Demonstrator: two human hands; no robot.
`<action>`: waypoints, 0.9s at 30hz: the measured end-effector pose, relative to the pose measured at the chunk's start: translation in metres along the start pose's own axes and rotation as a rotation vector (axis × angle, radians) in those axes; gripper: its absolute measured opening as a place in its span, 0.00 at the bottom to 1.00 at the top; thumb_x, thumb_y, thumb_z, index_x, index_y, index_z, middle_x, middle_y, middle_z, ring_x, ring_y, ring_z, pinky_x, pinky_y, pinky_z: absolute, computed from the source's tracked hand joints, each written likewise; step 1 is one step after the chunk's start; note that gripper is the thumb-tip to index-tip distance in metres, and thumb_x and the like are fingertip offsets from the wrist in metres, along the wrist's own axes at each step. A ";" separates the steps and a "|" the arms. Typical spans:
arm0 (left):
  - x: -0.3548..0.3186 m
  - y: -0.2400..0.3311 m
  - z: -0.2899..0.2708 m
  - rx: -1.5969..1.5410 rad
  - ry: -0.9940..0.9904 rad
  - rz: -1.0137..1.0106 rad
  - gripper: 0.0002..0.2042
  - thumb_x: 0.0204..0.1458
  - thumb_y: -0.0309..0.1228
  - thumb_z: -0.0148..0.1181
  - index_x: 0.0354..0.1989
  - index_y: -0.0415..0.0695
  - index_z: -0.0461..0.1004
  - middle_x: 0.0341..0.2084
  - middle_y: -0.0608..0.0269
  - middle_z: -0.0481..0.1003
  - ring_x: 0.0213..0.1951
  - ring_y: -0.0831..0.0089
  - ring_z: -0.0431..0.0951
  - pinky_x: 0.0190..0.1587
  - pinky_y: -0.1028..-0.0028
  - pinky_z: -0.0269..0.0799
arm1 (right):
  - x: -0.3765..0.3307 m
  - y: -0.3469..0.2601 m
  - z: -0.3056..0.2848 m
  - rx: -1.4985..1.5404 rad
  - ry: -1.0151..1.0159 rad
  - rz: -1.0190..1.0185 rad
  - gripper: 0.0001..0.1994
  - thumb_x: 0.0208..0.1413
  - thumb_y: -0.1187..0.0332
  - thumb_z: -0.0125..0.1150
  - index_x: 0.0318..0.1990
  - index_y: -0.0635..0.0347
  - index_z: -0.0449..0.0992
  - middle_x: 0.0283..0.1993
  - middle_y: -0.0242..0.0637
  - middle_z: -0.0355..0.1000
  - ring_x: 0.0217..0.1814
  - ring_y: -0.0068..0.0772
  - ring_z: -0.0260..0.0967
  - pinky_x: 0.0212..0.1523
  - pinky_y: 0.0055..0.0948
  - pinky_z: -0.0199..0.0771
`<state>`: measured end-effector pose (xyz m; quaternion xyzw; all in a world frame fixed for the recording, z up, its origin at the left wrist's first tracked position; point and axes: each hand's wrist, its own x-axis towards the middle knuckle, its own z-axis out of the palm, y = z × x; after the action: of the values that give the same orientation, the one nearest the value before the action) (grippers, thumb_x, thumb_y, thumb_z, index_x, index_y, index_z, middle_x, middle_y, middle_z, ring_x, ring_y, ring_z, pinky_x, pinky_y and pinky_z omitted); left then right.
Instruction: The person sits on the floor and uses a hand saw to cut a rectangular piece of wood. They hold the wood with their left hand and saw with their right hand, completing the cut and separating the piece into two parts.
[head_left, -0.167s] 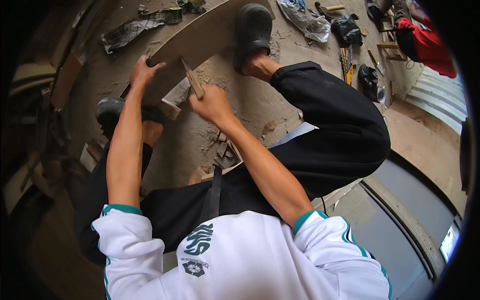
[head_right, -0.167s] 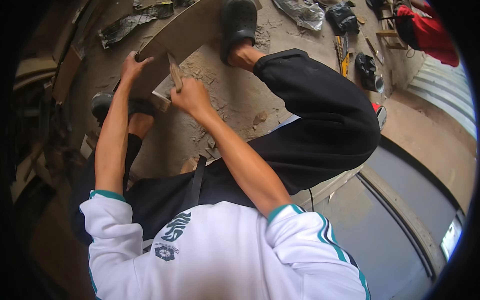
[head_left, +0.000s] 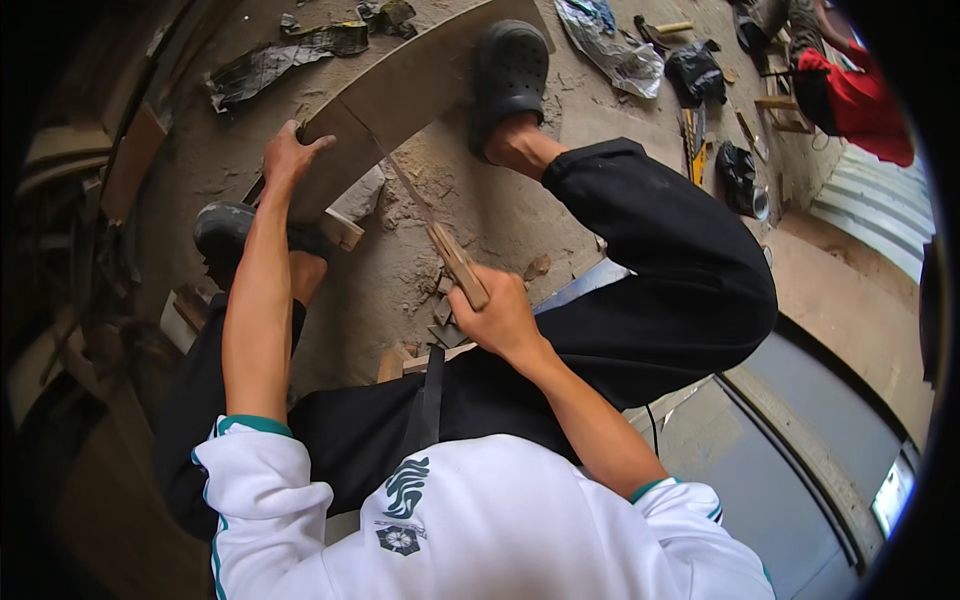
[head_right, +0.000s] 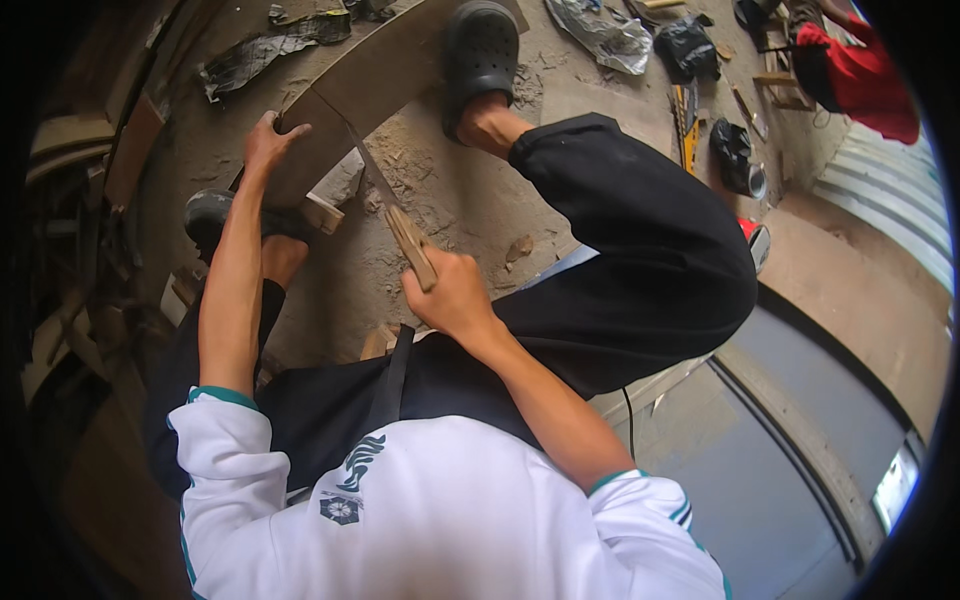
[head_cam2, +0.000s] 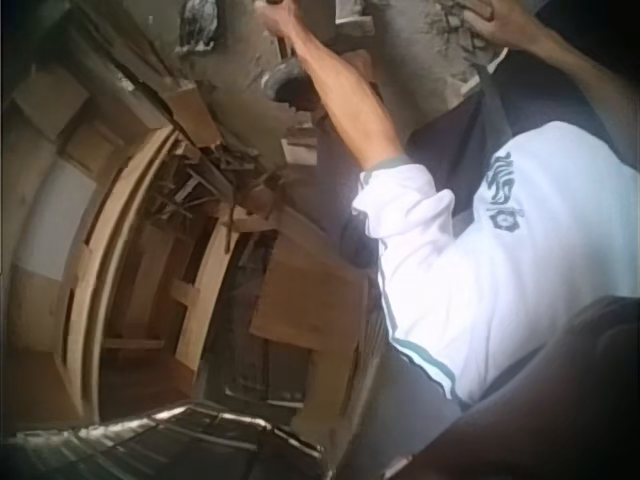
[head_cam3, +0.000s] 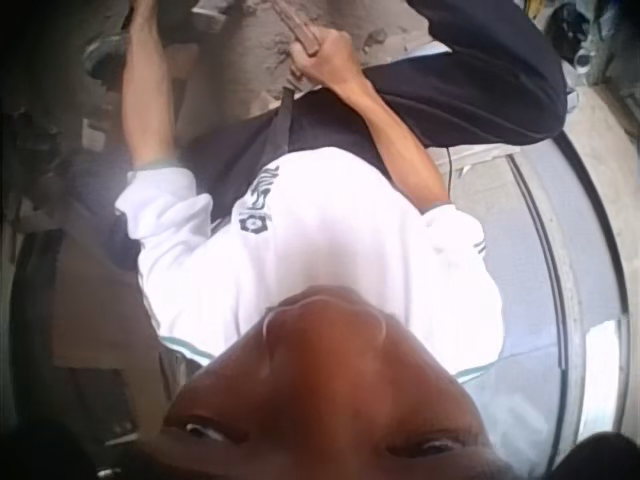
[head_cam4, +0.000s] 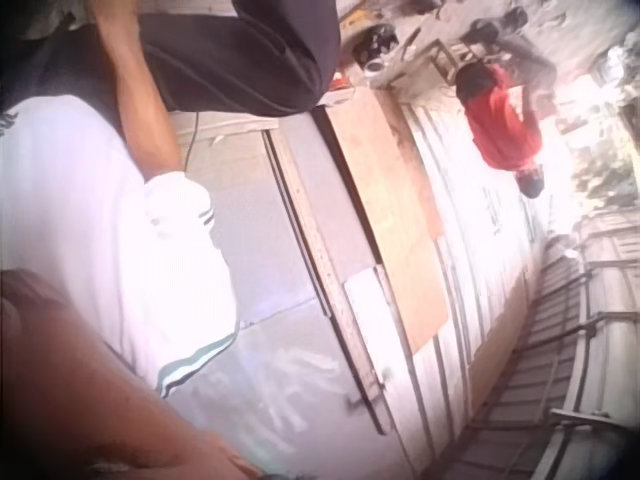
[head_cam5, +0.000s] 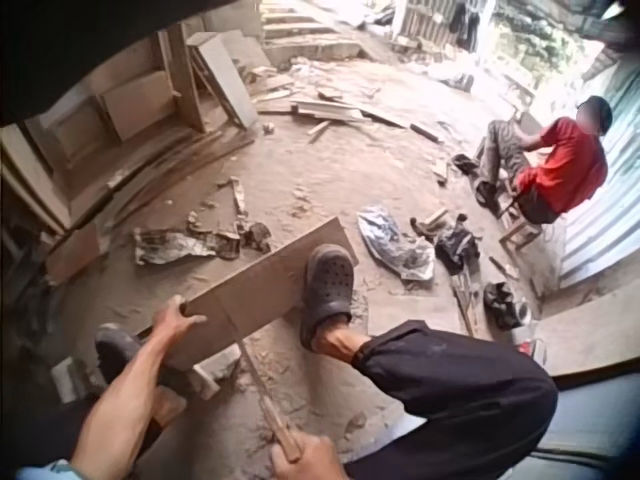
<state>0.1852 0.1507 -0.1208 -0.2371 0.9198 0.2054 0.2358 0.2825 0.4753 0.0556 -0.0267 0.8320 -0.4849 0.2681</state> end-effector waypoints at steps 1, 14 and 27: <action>0.009 0.006 -0.013 -0.018 0.047 0.006 0.39 0.38 0.57 0.71 0.53 0.40 0.71 0.50 0.45 0.76 0.53 0.50 0.76 0.54 0.58 0.70 | 0.015 0.004 0.001 0.013 0.018 -0.031 0.11 0.49 0.65 0.59 0.30 0.67 0.75 0.24 0.54 0.72 0.28 0.59 0.72 0.31 0.47 0.72; 0.059 0.017 -0.071 0.002 0.183 0.034 0.39 0.39 0.57 0.71 0.54 0.39 0.71 0.50 0.43 0.76 0.53 0.49 0.76 0.54 0.58 0.70 | 0.123 0.016 0.047 -0.069 0.066 -0.200 0.13 0.48 0.63 0.60 0.32 0.67 0.78 0.28 0.57 0.74 0.31 0.62 0.74 0.38 0.50 0.76; 0.077 0.019 -0.062 -0.051 0.178 0.124 0.39 0.37 0.56 0.73 0.52 0.38 0.71 0.46 0.42 0.77 0.49 0.50 0.78 0.50 0.58 0.71 | 0.153 0.020 0.055 -0.025 0.133 -0.120 0.11 0.48 0.65 0.61 0.27 0.67 0.74 0.21 0.56 0.70 0.26 0.62 0.71 0.32 0.49 0.72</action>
<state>0.0946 0.1093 -0.1072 -0.2028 0.9445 0.2209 0.1340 0.1821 0.3961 -0.0461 -0.0476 0.8510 -0.4903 0.1822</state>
